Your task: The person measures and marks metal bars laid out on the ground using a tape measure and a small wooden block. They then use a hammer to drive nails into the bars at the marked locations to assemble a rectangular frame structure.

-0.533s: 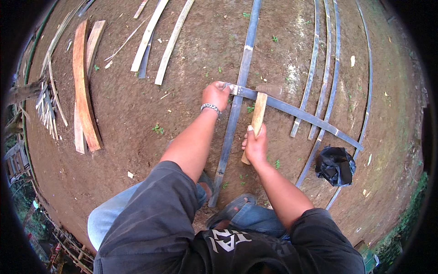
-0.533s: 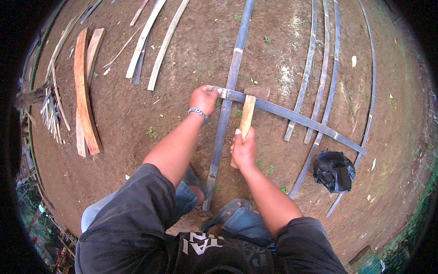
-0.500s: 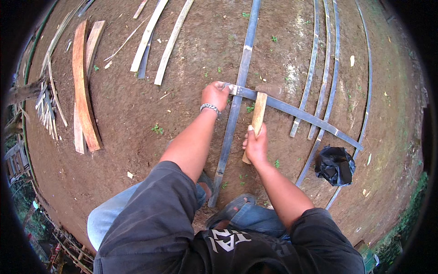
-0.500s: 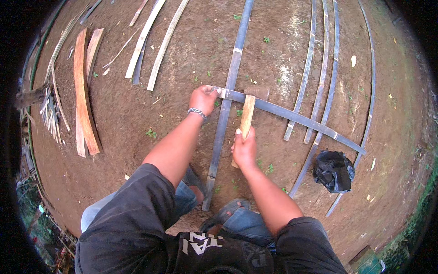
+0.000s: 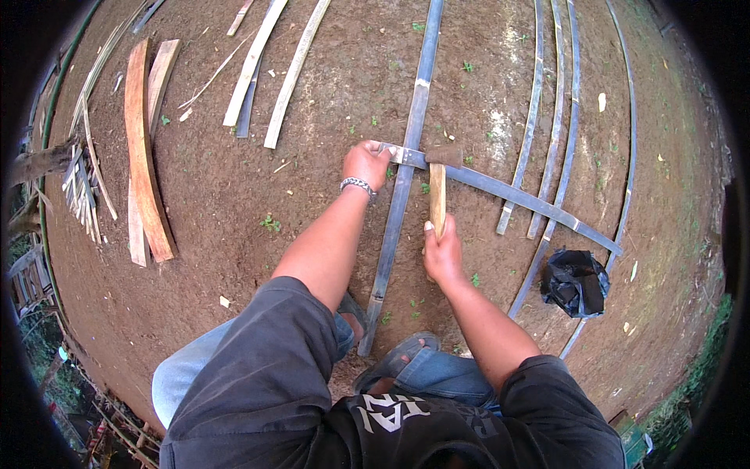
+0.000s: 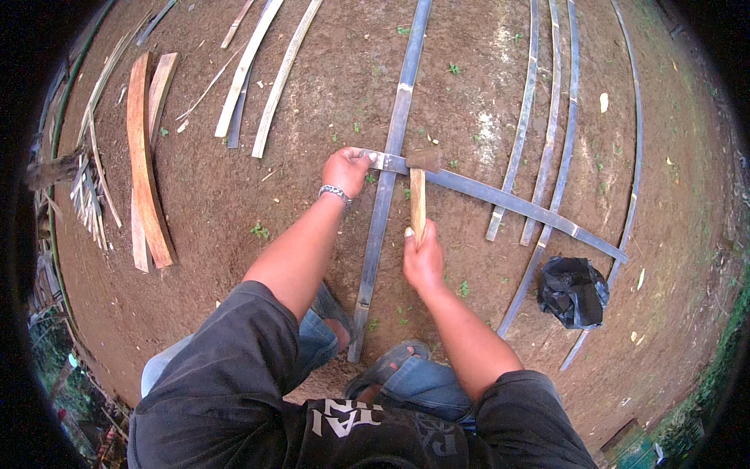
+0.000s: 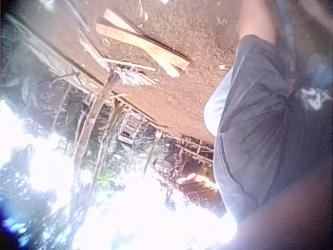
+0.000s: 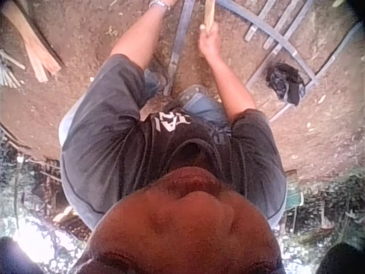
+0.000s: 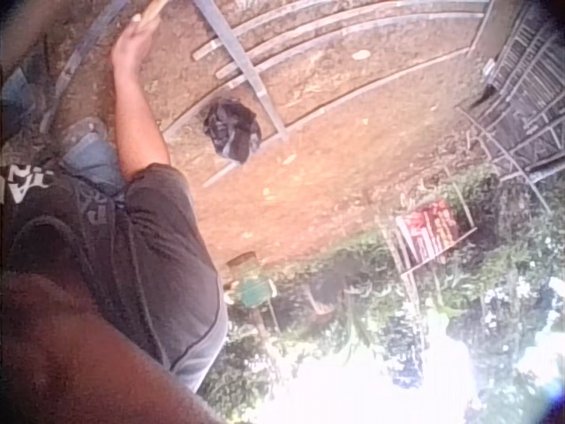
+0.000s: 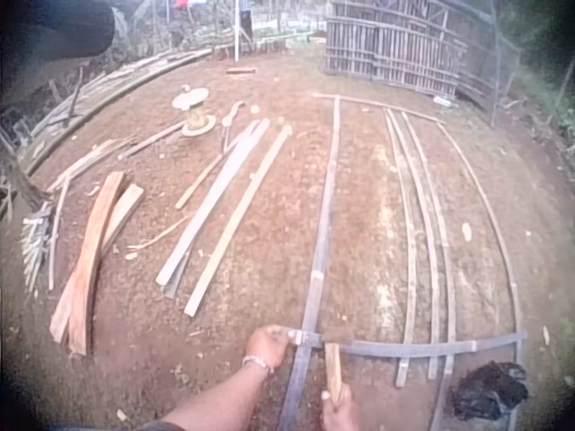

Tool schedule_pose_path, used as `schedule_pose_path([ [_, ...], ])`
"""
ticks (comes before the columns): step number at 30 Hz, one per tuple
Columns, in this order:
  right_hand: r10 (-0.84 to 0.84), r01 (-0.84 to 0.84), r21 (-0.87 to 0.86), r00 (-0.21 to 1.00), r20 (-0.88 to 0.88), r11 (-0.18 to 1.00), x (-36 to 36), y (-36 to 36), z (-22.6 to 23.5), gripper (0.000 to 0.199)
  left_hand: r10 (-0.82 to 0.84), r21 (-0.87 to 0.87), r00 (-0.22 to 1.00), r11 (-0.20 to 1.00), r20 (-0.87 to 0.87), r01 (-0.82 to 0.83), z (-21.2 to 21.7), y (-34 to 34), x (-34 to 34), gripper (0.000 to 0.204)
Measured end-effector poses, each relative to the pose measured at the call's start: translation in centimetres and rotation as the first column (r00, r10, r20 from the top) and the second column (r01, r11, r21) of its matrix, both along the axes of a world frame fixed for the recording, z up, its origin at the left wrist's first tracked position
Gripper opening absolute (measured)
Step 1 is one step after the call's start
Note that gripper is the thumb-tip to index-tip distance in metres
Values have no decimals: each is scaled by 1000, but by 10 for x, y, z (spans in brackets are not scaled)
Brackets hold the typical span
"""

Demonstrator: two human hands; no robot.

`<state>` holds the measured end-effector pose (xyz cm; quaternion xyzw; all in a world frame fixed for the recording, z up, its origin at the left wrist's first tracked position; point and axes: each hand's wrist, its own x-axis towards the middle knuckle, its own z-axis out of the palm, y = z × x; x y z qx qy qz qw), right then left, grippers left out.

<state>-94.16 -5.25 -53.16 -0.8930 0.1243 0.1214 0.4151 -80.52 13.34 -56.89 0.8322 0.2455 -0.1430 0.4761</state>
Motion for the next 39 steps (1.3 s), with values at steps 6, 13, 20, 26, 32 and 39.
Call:
schedule_pose_path([
  [6, 61, -67, -57, 994, -93, 996, 2, -12, 4, 37, -17, 19, 1000, 1000, 13, 16, -4, 1, 0, 26],
  [13, 80, -89, -74, 990, -119, 993, 3, -12, 9, 39, -4, -9, 1000, 1000, 3, 4, -4, 1, 1, 26],
  [20, 94, -110, -103, 984, -150, 989, 3, -13, 3, 41, -8, -27, 1000, 1000, 3, 8, 3, 3, 1, 26],
  [26, 114, -131, -100, 980, -160, 986, 5, -17, 3, 41, -17, -13, 1000, 1000, -5, 17, 10, 2, 1, 27],
  [32, 137, -168, -135, 967, -213, 976, 12, -18, 11, 38, -109, 191, 994, 976, -14, 110, 8, -2, -1, 38],
  [39, 202, -245, -183, 953, -228, 952, 20, -33, 18, 37, -87, 141, 996, 986, 9, 85, 3, -3, -3, 37],
])
